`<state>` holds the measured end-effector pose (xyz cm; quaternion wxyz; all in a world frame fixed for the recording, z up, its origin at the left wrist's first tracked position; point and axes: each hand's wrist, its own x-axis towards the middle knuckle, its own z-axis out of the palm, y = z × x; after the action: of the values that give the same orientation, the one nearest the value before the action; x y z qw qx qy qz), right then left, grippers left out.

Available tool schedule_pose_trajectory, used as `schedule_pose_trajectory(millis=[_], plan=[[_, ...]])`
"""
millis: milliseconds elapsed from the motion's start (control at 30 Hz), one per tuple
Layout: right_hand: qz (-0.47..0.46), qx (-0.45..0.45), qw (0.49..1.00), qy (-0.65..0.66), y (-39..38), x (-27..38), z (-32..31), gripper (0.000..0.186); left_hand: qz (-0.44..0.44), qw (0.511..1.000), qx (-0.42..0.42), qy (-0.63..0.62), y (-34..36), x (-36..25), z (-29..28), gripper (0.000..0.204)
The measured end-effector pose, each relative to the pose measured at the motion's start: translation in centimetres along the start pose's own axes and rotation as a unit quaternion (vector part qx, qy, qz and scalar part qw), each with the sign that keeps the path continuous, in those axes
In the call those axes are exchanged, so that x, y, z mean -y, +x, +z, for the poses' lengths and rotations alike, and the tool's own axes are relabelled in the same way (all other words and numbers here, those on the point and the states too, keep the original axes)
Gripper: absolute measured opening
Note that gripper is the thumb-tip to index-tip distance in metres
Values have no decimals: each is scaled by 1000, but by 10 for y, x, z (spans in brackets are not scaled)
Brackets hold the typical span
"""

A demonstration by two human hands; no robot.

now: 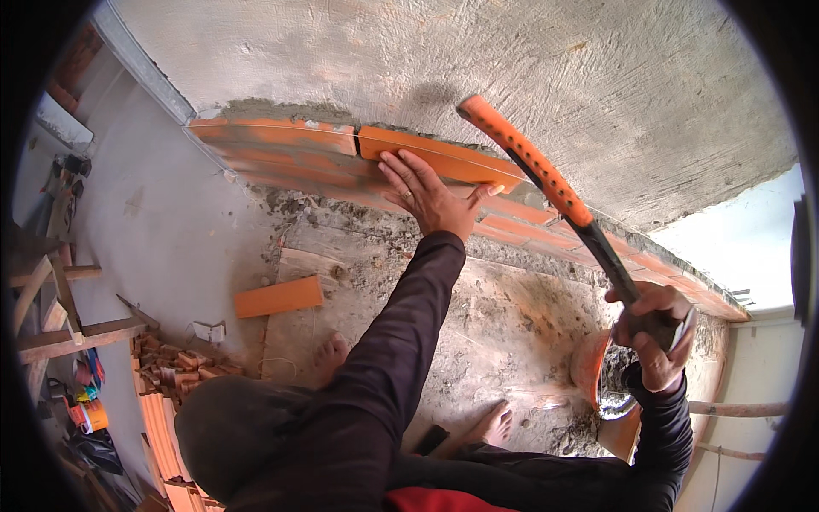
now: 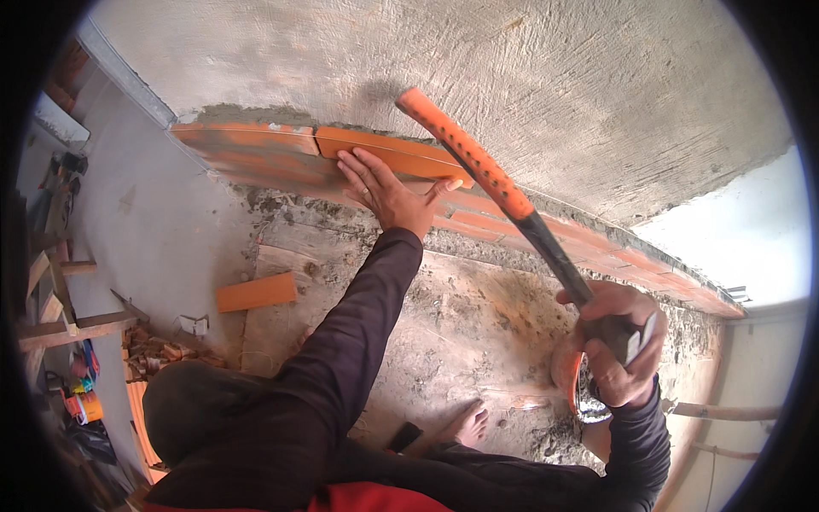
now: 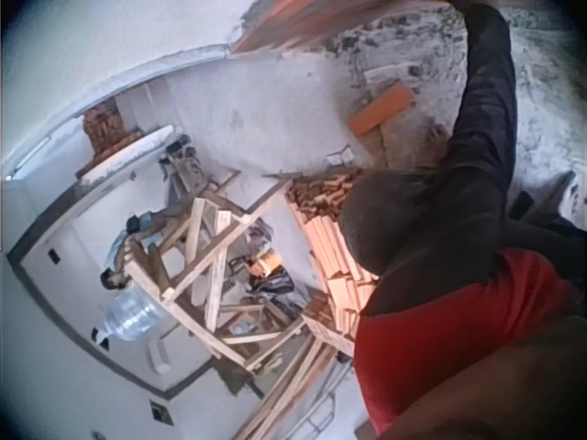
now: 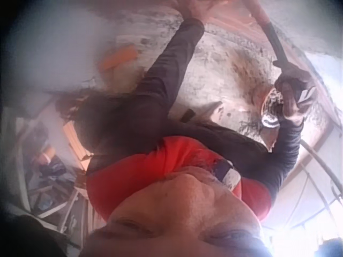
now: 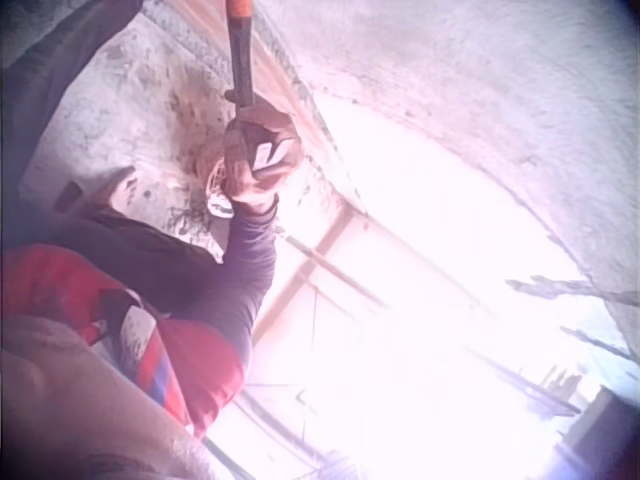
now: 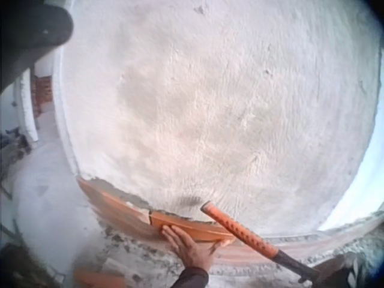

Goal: The person applies mortar to the back of decorative clay tiles using a trowel, then presses the tiles onto a wall and taps them into place using a hammer.

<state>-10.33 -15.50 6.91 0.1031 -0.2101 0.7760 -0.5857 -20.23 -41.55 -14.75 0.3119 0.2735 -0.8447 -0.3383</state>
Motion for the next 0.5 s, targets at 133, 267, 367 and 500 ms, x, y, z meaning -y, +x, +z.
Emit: schedule_pose_trajectory(millis=[133, 267, 367, 500], plan=[[-12, -60, 995, -83, -5, 5, -14, 20, -11, 1000, -9, -26, 0, -11, 5, 151], [14, -95, 991, -93, -13, 10, -21, 15, 3, 1000, -23, -9, -1, -7, 9, 151], [-46, -110, 991, -56, -9, 3, -14, 23, 16, 999, -39, -10, -1, -4, 11, 150], [-43, -127, 988, -80, -9, -5, -14, 26, 1, 1000, -30, 4, -1, -5, 10, 151]])
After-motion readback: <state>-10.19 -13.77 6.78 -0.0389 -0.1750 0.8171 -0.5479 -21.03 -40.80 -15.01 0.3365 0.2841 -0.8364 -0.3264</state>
